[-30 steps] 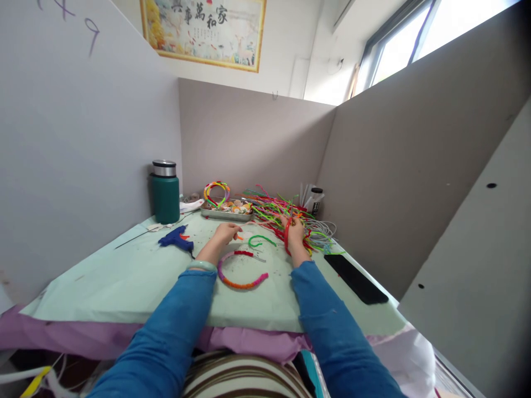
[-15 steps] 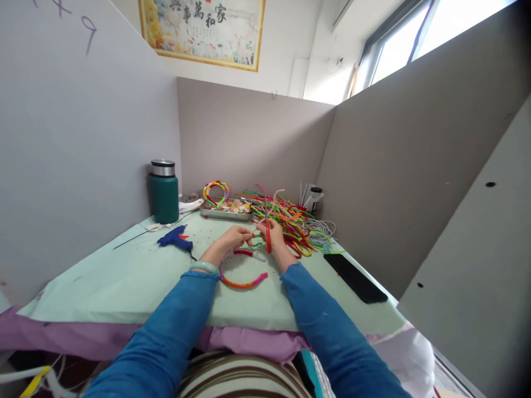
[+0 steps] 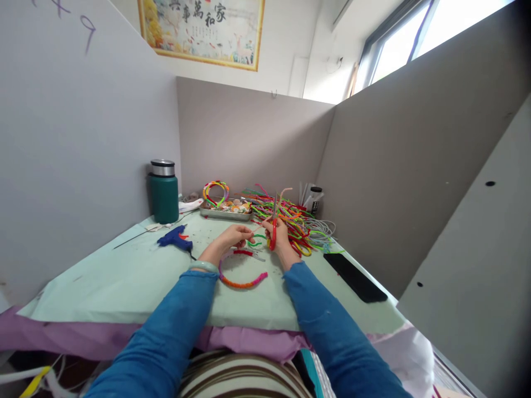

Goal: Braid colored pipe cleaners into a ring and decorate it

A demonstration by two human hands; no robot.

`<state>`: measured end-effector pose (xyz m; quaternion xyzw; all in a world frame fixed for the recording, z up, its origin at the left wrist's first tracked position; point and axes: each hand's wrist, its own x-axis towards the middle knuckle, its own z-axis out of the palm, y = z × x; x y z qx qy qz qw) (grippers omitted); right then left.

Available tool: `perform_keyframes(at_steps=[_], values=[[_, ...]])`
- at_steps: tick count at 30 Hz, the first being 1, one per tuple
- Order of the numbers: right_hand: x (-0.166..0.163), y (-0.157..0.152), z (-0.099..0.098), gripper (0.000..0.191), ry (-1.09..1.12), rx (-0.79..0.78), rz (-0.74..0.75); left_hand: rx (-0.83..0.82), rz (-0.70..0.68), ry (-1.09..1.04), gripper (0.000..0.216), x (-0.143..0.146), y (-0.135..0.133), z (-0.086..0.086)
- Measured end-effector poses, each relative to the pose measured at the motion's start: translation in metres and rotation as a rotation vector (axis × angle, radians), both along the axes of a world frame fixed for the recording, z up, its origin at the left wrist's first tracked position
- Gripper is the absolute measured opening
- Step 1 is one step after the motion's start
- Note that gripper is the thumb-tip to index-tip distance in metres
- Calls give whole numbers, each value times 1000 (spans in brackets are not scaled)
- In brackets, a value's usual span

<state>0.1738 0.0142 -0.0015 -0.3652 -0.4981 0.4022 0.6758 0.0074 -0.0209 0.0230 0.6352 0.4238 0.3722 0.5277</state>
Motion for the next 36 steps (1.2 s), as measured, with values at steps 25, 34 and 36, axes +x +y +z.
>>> perform_keyframes(at_steps=[25,34,36], values=[[8,-21,-2,34,-1312,198,-234,0,495,-350,16,-19,20,0],[9,-23,3,37,-1465,230,-294,-8,518,-404,17,-21,26,-2],[9,-23,3,36,-1470,239,-304,-8,522,-409,19,-21,26,-3]])
